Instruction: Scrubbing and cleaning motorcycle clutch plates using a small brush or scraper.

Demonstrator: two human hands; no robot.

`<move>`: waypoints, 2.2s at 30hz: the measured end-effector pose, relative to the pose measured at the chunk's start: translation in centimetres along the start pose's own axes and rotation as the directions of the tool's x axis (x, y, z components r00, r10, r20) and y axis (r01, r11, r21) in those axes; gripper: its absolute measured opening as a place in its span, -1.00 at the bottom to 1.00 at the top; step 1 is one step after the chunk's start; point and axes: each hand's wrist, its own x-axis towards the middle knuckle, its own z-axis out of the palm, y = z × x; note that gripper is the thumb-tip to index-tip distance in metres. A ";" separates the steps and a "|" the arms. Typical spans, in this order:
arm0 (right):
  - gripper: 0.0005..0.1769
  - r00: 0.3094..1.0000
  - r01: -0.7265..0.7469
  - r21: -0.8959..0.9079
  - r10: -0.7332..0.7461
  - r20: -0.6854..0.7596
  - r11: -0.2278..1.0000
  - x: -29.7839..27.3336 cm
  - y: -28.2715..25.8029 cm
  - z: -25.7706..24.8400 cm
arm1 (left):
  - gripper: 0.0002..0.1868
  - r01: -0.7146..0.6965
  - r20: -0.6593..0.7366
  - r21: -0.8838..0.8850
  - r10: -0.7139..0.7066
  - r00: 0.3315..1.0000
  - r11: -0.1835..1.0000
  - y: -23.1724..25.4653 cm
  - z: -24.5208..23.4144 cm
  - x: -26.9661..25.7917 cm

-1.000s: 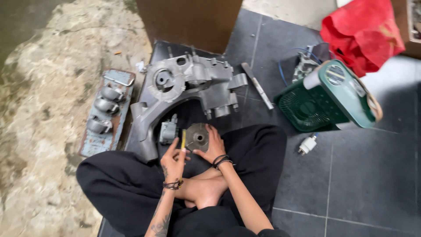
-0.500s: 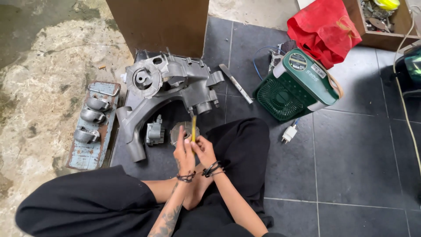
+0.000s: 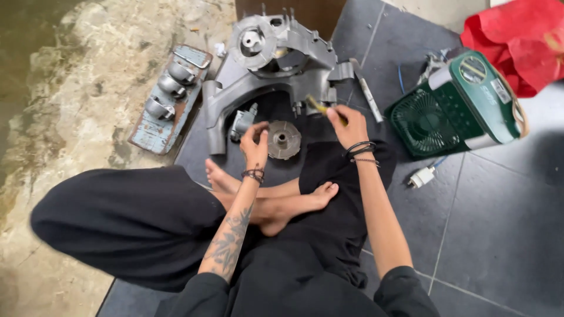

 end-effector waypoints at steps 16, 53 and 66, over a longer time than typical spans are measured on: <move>-0.74 0.885 -0.259 -0.283 0.344 0.314 0.924 -3.0 0.8 8.1 | 0.07 0.301 0.297 0.280 -0.380 0.876 0.912 -6.7 2.0 -1.2; -0.66 0.941 -0.158 -0.141 0.192 0.278 0.977 -3.4 3.1 8.8 | -0.89 0.111 0.282 -0.312 -0.019 0.959 0.943 -2.3 -13.6 10.1; -0.76 0.943 -0.104 -0.174 0.153 0.297 0.979 -1.6 1.0 8.3 | -0.84 0.302 0.225 0.028 -0.301 0.927 0.953 2.0 -2.7 -2.6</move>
